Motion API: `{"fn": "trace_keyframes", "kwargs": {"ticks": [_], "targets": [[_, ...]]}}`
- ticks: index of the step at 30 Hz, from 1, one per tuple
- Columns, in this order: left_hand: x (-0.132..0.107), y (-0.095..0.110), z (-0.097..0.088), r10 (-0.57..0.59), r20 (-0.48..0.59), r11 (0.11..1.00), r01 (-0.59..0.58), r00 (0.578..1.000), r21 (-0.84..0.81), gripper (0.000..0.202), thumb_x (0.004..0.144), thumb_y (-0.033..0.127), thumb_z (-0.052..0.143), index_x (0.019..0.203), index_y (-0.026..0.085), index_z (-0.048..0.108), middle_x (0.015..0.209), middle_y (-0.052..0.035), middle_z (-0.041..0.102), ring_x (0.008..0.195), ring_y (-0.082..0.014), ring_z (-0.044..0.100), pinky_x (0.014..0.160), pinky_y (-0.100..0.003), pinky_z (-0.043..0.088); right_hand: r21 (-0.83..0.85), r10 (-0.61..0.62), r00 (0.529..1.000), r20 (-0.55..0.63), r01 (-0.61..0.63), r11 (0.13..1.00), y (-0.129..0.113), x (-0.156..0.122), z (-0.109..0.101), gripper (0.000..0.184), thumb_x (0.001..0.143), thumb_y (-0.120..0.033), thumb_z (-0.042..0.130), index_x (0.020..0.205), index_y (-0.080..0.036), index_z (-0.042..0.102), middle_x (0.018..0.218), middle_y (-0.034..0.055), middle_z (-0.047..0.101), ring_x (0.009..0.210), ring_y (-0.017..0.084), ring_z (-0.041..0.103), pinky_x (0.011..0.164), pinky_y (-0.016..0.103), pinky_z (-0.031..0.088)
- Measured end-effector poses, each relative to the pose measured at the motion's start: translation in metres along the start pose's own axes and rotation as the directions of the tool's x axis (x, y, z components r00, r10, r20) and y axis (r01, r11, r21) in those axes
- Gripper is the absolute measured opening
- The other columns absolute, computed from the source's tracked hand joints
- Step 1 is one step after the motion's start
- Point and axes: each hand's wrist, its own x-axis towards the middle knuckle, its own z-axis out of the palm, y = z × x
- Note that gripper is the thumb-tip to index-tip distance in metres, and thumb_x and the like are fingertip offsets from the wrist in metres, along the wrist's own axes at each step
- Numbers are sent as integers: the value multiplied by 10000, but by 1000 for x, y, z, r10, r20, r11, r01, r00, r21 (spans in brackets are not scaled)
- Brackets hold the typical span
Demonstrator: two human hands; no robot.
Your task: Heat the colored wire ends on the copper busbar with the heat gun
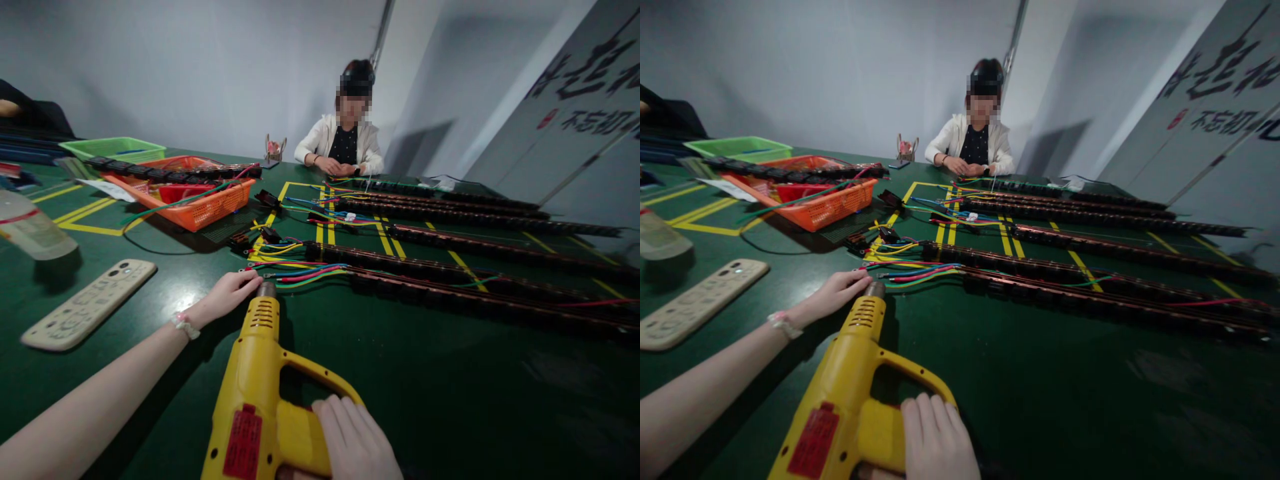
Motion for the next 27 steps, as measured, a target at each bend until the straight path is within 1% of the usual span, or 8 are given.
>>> {"fn": "trace_keyframes", "kwargs": {"ticks": [3, 7, 10, 13, 15, 18, 23, 27], "targets": [[1, -1, -3, 1, 52, 999, 2, 999, -50, 541, 881, 588, 296, 763, 106, 512, 705, -3, 511, 674, -59, 435, 641, -158, 332, 38, -11, 995, 102, 7, 999, 5, 4, -13, 613, 811, -720, 262, 766, -186, 560, 682, -43, 530, 623, 10, 485, 610, 176, 359], [3, -3, -11, 32, 199, 986, 2, 980, -170, 539, 863, 606, 318, 797, 106, 508, 730, -14, 517, 695, -70, 462, 652, -160, 375, 123, 33, 992, 124, -48, 991, 13, 0, -18, 620, 776, -756, 294, 742, -197, 561, 674, -39, 526, 629, 19, 478, 611, 175, 363], [3, -5, -17, 53, 244, 981, -4, 968, -196, 533, 862, 606, 322, 763, 107, 481, 715, -13, 491, 679, -64, 444, 639, -155, 377, 147, 74, 978, 195, -103, 984, 20, -2, -25, 578, 733, -752, 403, 753, -200, 574, 693, -39, 543, 654, 17, 492, 620, 157, 369], [3, -5, -21, 65, 267, 984, -17, 961, -178, 525, 871, 594, 311, 746, 109, 469, 706, -11, 480, 672, -59, 433, 639, -148, 370, 127, 79, 964, 255, -114, 985, 29, -4, -38, 490, 682, -680, 557, 770, -199, 587, 716, -45, 559, 673, 15, 514, 616, 140, 383], [2, -5, -22, 65, 269, 987, -22, 961, -156, 522, 876, 585, 311, 746, 108, 477, 708, -10, 483, 671, -57, 433, 640, -146, 361, 101, 66, 964, 257, -95, 990, 36, -4, -47, 442, 594, -591, 692, 782, -204, 591, 723, -64, 565, 668, 10, 523, 606, 129, 398], [0, -4, -20, 50, 233, 990, -18, 971, -138, 525, 877, 578, 318, 731, 104, 488, 702, -9, 484, 662, -53, 428, 637, -149, 346, 28, 64, 961, 270, -75, 997, 48, -8, -58, 471, 494, -471, 790, 833, -219, 583, 749, -95, 568, 674, -11, 533, 598, 95, 414], [0, -3, -13, 15, 154, 985, 12, 988, -173, 547, 859, 596, 331, 689, 101, 488, 662, -9, 477, 627, -51, 415, 607, -156, 336, -192, 34, 963, 269, 19, 981, 69, -28, -65, 507, 640, -587, 662, 948, -204, 537, 838, -66, 581, 760, -4, 554, 661, 91, 439], [0, -3, -9, -5, 129, 982, 29, 992, -185, 555, 846, 610, 341, 677, 100, 480, 635, -6, 460, 605, -50, 397, 570, -157, 315, -279, 122, 970, 211, -60, 959, 76, -42, -65, 534, 775, -678, 435, 968, -190, 533, 884, -30, 586, 815, 26, 556, 714, 137, 438]]}}
